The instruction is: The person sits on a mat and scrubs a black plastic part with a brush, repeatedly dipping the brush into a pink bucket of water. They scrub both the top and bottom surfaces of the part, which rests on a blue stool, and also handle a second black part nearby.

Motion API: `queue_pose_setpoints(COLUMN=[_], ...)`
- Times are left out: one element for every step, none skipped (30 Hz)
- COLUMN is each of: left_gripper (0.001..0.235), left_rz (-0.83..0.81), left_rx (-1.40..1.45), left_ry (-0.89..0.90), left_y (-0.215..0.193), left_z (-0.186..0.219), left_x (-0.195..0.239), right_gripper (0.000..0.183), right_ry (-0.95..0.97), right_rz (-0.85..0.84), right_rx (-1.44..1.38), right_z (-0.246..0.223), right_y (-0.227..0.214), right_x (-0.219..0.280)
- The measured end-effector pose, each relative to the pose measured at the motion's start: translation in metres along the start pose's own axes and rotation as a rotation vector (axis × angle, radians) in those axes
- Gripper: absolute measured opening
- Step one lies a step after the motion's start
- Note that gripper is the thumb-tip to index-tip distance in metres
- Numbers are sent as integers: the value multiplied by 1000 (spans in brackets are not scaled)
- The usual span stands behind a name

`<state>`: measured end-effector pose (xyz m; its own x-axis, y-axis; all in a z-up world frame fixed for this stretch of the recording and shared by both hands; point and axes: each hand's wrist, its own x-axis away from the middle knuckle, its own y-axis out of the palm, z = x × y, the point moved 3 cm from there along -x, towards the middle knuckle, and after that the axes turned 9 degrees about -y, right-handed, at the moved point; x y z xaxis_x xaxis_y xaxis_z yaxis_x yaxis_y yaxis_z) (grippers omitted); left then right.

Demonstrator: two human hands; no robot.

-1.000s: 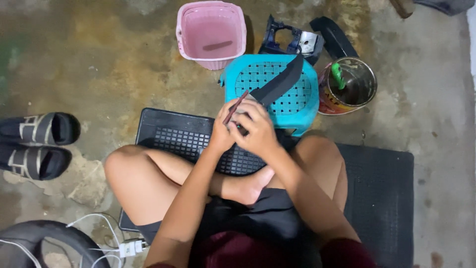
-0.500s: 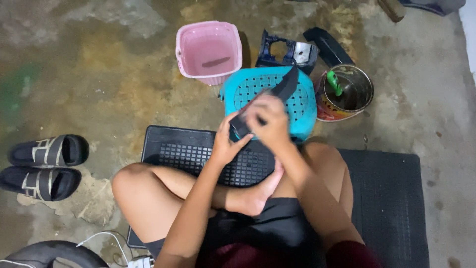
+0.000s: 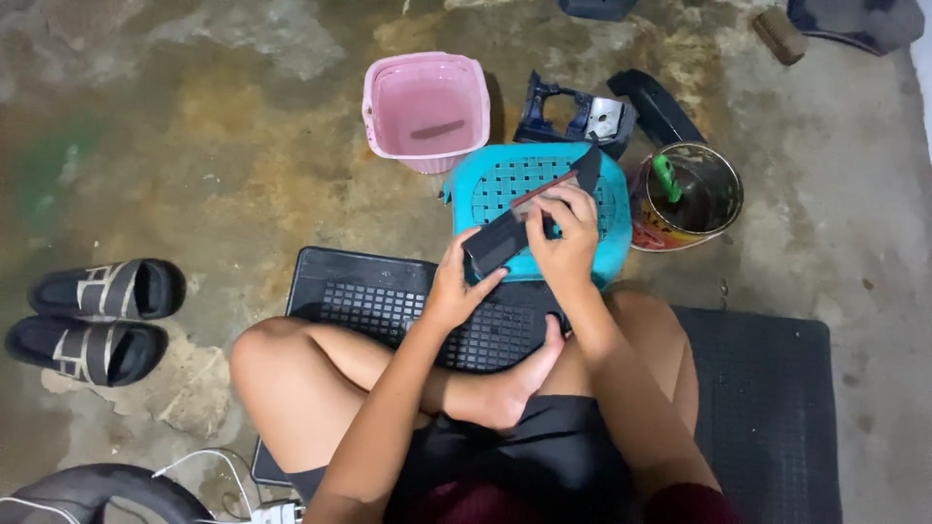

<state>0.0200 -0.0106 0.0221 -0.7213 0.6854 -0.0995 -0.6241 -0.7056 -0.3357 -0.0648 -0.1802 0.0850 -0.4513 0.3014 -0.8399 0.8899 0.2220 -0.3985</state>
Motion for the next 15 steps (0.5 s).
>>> queue_pose_setpoints(left_gripper=[74,76,78,78,63,47,47,65,82,82,79,75,75,73,71], left_rz=[3,27,52,50,178,303,297,167,37,42,49,55,58,88,118], left_rx=[5,-20,-45,-42,-172,-310,-313,-191,-69,-70,-68,-61,-57,-62,-67], left_ry=[-5,15,35,33,51,68,64,56,46,48,29,6,2,58,113], left_y=[2,5,8,15,19,20,14,11,6,6,6,8,9,11,13], left_z=[-8,-14,-21,-8,6,20,7,-5,-17,-16,-15,-13,-16,-17,-18], left_x=[2,1,0,2,4,8,6,3,-1,-1,-1,1,3,1,0], right_gripper=[8,6,5,5,10,16,16,13,11,11,9,8,8,2,4], right_ry=[-1,9,18,20,-65,-144,-136,-98,-60,-64,-3,58,55,81,107], right_rz=[-8,-69,-130,-134,-159,-180,-180,-156,-132,-132,-37,52,46,-32,-111], right_rx=[-1,-28,-55,-51,-112,-177,-177,-150,-123,-125,-22,83,82,45,8], right_z=[-20,-37,-53,-63,-75,-91,-74,-55,-38,-22,-3,15,-4,-20,-35], right_y=[0,2,3,7,12,19,16,13,11,10,6,-1,0,3,6], right_x=[3,5,7,12,17,23,22,18,15,12,9,7,11,14,17])
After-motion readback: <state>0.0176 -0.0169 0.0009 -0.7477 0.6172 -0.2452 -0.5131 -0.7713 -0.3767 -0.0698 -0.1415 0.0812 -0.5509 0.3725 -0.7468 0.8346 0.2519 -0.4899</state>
